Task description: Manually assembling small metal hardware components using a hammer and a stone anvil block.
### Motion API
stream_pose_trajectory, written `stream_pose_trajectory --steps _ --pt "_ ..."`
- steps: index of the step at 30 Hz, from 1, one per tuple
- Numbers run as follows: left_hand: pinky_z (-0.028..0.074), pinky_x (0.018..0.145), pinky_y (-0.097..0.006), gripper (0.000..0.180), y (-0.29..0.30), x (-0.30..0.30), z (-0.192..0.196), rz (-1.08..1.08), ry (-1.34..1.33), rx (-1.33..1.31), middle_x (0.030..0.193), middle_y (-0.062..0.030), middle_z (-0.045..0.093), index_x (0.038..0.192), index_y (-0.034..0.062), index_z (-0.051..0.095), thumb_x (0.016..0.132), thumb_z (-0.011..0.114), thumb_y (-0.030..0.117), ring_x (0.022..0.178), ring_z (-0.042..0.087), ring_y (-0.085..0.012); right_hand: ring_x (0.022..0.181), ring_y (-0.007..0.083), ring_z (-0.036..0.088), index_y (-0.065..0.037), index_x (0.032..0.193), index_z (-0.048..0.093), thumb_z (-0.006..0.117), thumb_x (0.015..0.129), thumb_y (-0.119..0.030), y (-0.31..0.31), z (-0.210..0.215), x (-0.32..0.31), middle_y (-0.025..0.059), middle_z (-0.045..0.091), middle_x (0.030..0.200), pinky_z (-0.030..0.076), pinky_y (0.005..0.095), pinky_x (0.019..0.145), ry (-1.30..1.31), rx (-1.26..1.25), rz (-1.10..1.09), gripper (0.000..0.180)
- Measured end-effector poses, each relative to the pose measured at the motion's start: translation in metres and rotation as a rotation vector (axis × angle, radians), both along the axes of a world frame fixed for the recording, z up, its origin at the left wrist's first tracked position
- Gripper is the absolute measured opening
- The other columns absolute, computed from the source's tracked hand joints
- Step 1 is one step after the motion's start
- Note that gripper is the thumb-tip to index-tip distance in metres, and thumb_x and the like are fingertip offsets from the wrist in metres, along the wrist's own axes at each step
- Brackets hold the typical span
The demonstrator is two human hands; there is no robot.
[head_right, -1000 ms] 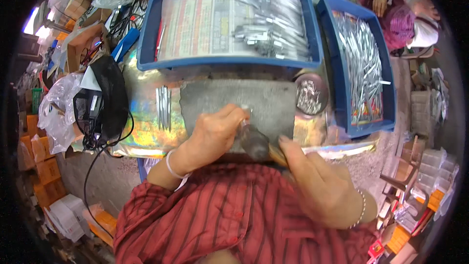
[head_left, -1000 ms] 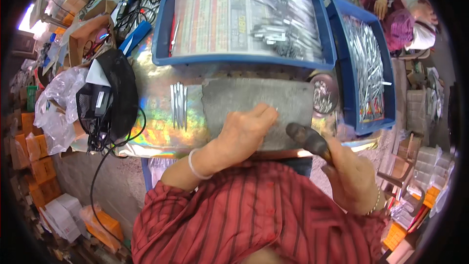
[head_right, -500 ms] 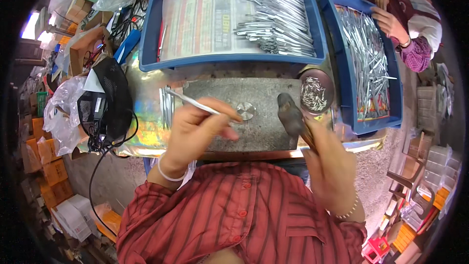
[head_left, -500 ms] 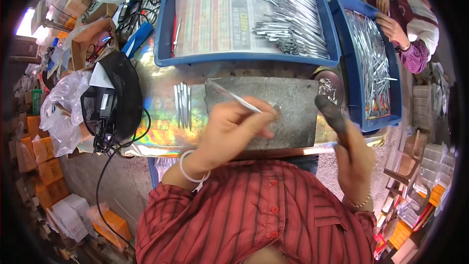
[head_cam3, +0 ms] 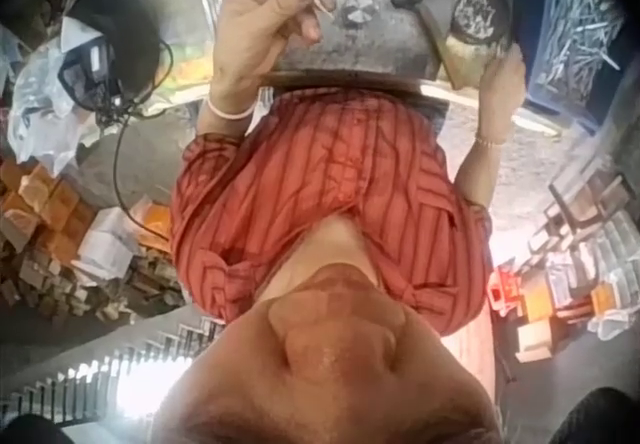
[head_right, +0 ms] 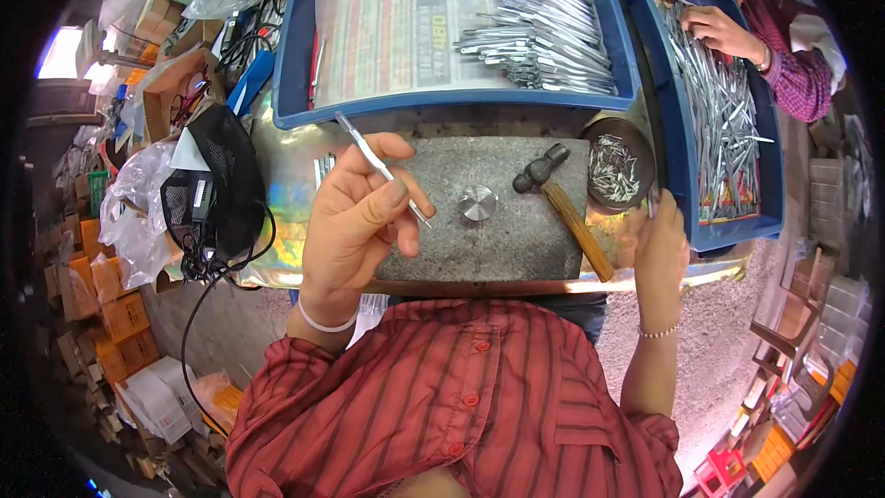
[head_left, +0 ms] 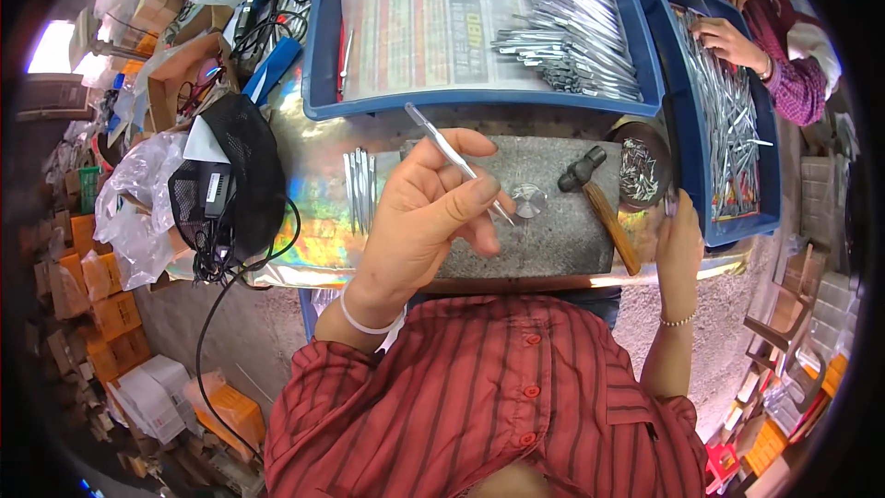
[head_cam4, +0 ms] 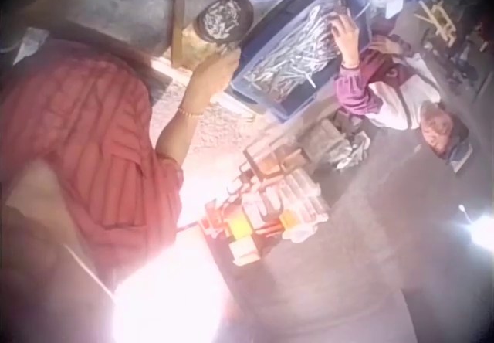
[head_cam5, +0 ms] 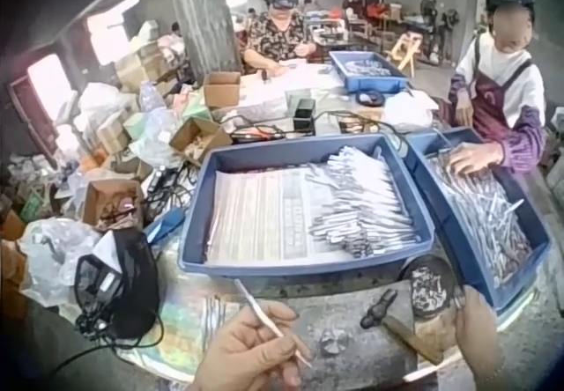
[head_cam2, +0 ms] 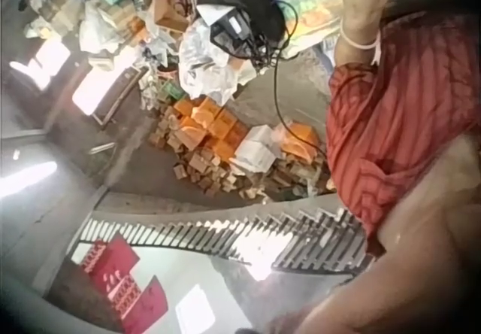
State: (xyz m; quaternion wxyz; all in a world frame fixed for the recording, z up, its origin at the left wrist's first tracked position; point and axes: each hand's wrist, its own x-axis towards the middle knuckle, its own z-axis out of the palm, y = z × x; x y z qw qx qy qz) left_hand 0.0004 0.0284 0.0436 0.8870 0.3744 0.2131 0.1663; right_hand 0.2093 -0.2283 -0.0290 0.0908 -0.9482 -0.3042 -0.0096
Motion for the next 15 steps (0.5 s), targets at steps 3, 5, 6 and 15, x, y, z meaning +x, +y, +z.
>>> stream_pose_trajectory --steps 3,5,6,15 --pt "0.048 0.047 -0.02 0.03 -0.002 0.001 -0.003 -0.035 0.053 0.084 0.08 -0.0165 0.061 0.115 0.0012 0.042 0.09 0.053 0.012 0.051 0.06 -0.0159 0.088 0.0415 0.054 -0.001 0.117 0.044 0.048 0.082 -0.003 0.009 -0.001 -0.005 0.0222 0.054 0.099 0.043 0.0458 0.075 0.074 -0.086 -0.115 0.036" --pt "0.048 0.047 -0.021 0.027 -0.002 0.002 -0.006 -0.052 0.043 0.052 0.08 -0.0165 0.061 0.113 0.0009 0.043 0.091 0.052 0.014 0.052 0.06 -0.0162 0.086 0.0412 0.054 0.0 0.114 0.045 0.048 0.082 -0.003 0.007 -0.006 -0.002 0.0221 0.054 0.097 0.043 0.0462 0.072 0.06 -0.116 -0.103 0.032" --pt "0.048 0.048 -0.021 0.025 -0.002 0.002 -0.007 -0.066 0.029 0.018 0.08 -0.0165 0.062 0.112 0.0006 0.045 0.092 0.05 0.016 0.053 0.061 -0.0165 0.085 0.0408 0.054 0.0 0.11 0.046 0.048 0.082 -0.003 0.005 -0.008 0.0 0.022 0.054 0.094 0.043 0.0466 0.07 0.042 -0.147 -0.089 0.029" --pt "0.043 0.054 -0.016 0.023 -0.012 -0.007 -0.005 -0.13 0.218 0.42 0.079 -0.0039 0.062 0.109 0.001 0.052 0.091 0.054 0.014 0.063 0.055 -0.0036 0.058 0.023 0.053 0.003 0.085 0.05 0.049 0.084 -0.001 -0.023 0.073 -0.047 0.0138 0.05 0.073 0.039 0.0335 0.053 0.286 0.1 -0.055 0.004"
